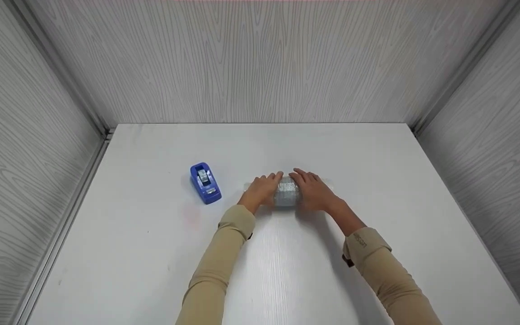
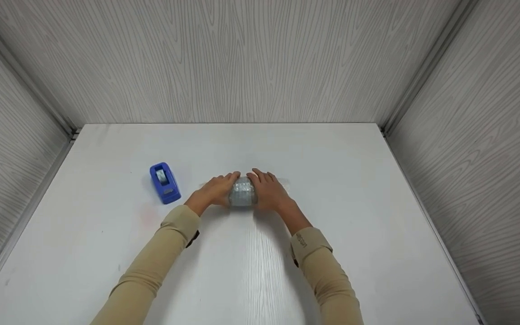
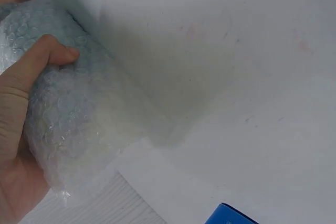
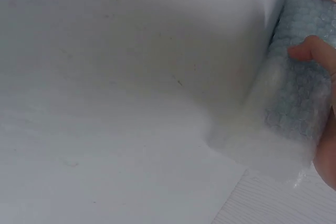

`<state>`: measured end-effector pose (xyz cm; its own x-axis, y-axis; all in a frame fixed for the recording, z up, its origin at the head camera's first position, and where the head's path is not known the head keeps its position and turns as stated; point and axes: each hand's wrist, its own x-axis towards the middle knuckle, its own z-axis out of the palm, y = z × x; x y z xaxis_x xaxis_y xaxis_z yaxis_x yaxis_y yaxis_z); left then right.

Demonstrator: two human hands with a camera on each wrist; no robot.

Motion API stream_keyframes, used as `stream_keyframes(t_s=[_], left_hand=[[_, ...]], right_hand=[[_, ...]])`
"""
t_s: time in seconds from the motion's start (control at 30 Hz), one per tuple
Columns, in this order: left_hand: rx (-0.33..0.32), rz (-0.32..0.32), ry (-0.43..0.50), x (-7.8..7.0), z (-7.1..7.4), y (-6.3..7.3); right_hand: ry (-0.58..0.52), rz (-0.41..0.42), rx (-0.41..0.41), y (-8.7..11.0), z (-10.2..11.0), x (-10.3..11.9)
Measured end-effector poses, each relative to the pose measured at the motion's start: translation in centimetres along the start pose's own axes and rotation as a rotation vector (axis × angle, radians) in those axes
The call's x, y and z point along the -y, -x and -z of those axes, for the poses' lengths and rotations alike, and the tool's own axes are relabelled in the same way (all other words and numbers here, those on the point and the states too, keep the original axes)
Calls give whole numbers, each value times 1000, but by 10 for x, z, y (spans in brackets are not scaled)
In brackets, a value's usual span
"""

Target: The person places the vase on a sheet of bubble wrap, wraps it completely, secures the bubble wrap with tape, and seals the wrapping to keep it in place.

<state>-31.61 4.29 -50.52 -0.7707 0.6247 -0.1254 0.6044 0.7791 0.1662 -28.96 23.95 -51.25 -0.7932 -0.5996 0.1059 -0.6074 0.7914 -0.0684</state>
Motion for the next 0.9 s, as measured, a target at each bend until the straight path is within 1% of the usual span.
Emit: stream_keyframes(t_s=[0.1, 0.2, 0.33, 0.43, 0.5, 0.6, 0.73, 0.8, 0.83, 0.9], left_hand=[[30, 13, 5, -1, 0, -2], [49, 23, 16, -3, 0, -3], [54, 37, 30, -3, 1, -5], [52, 46, 15, -3, 2, -6], [46, 52, -9, -3, 2, -5], [-7, 40, -99, -4, 1, -4], [-132, 2, -277, -7, -2, -2], [-176, 1, -337, -10, -4, -1], [-182, 1, -355, -11, -4, -1], [-180, 8, -352, -15, -6, -1]], right_hand=[[109, -3, -46, 5, 0, 8], [182, -2, -94, 8, -5, 17], [200, -30, -166, 7, -13, 25], [190, -61, -183, 3, -17, 26], [181, -72, -172, 0, -17, 26], [165, -86, -146, -5, -17, 24], [138, -123, -102, -11, -15, 22], [129, -133, -80, -13, -14, 21], [130, -138, -64, -14, -14, 21], [135, -148, -34, -15, -13, 20]])
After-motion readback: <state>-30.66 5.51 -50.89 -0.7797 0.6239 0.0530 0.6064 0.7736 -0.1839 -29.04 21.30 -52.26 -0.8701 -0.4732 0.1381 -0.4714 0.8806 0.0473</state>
